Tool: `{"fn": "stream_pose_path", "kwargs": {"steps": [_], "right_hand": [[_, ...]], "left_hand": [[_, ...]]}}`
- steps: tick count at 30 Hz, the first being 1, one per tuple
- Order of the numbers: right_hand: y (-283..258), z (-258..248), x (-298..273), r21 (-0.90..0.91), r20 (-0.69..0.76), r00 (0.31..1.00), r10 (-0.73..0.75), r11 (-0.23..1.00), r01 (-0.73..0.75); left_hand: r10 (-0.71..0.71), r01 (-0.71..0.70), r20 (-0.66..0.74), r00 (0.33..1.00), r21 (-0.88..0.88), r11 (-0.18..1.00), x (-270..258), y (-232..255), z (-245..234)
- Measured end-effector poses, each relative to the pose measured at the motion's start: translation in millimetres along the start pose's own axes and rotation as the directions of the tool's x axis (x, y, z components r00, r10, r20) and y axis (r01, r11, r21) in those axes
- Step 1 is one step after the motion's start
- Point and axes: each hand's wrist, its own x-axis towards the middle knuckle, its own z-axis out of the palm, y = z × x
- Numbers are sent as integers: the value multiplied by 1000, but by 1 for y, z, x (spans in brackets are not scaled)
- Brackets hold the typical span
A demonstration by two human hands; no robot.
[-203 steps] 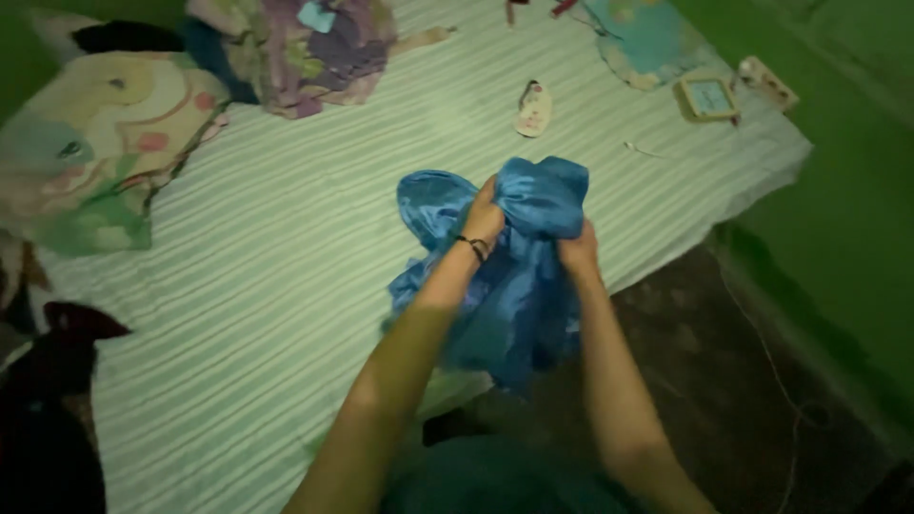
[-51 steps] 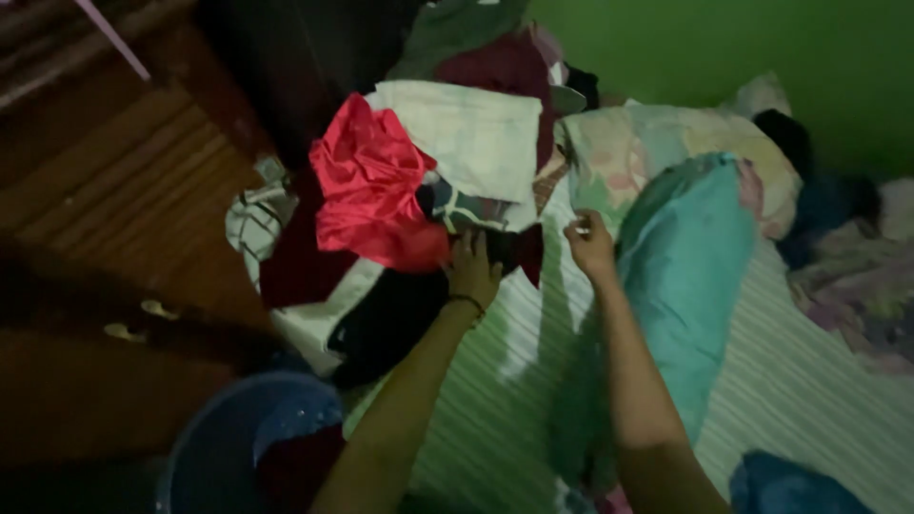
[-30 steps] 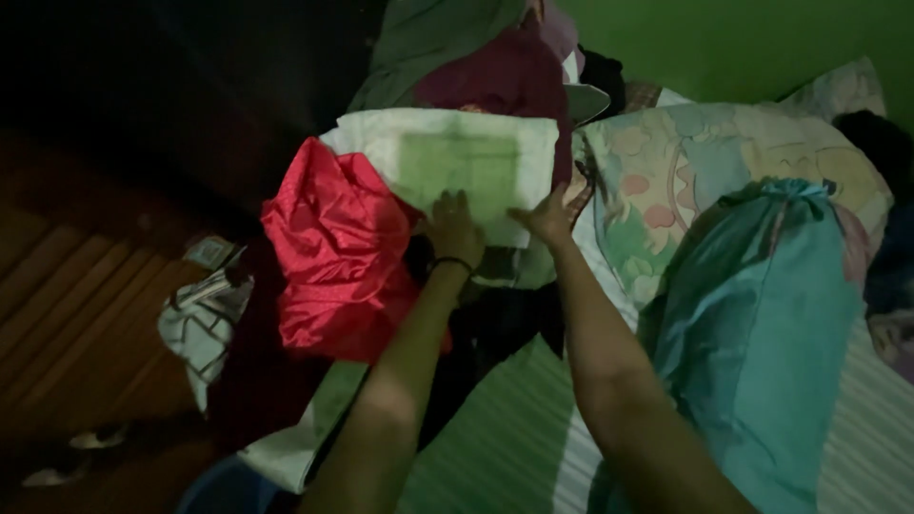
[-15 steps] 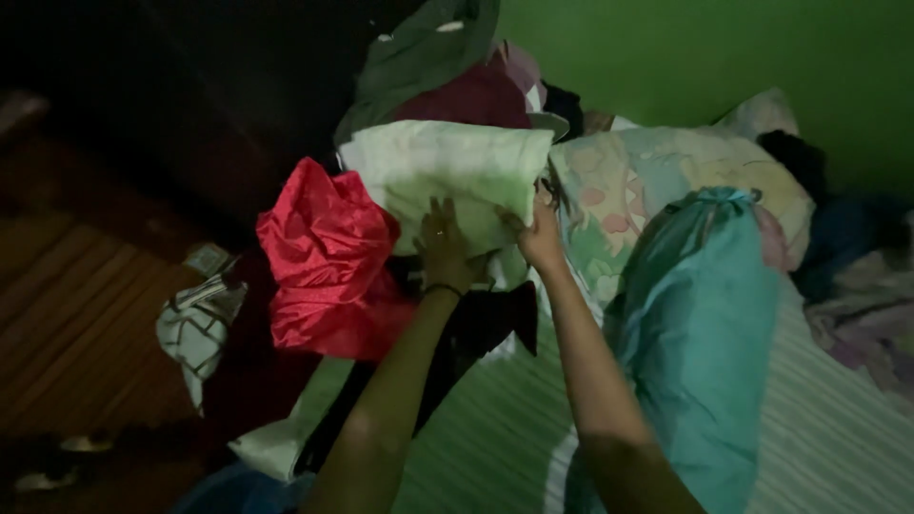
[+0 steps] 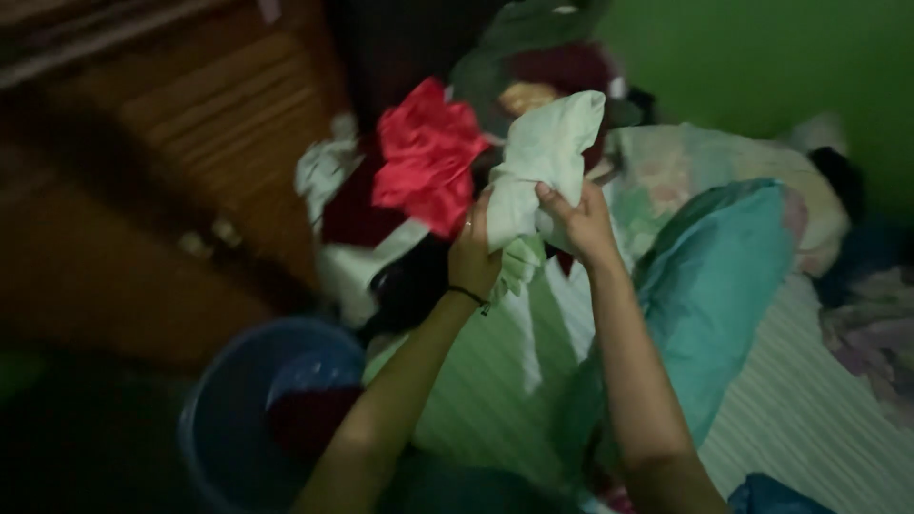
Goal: Fold various pieces of clothing and place them in a basket on a bed.
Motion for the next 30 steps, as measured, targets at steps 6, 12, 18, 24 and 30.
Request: {"fn": "stream_pose_path", "kwargs": {"steps": [6,12,18,24,30], "right_hand": [[5,118,-83,179,227,971,73,977,-115],[18,258,-141,141,500,861,95,972,-190],[-6,362,-166,174,647,759,71,956,-237],[80,443,-167,175,618,783,72,958,-226],[144,465,-188,-326,573,703,420,905,-275]], "left_hand": [[-50,103,-272,961,185,977,-134,2,-105],[-136,267,-400,907,292,918,-221,-57,-202],[-284,417,-410,867,283,864,-268,-89,-291],[-392,514,-366,844,345,786,-300,-140,-346],[-706,702,-224,672,496,511,-324,-201,-353]]}}
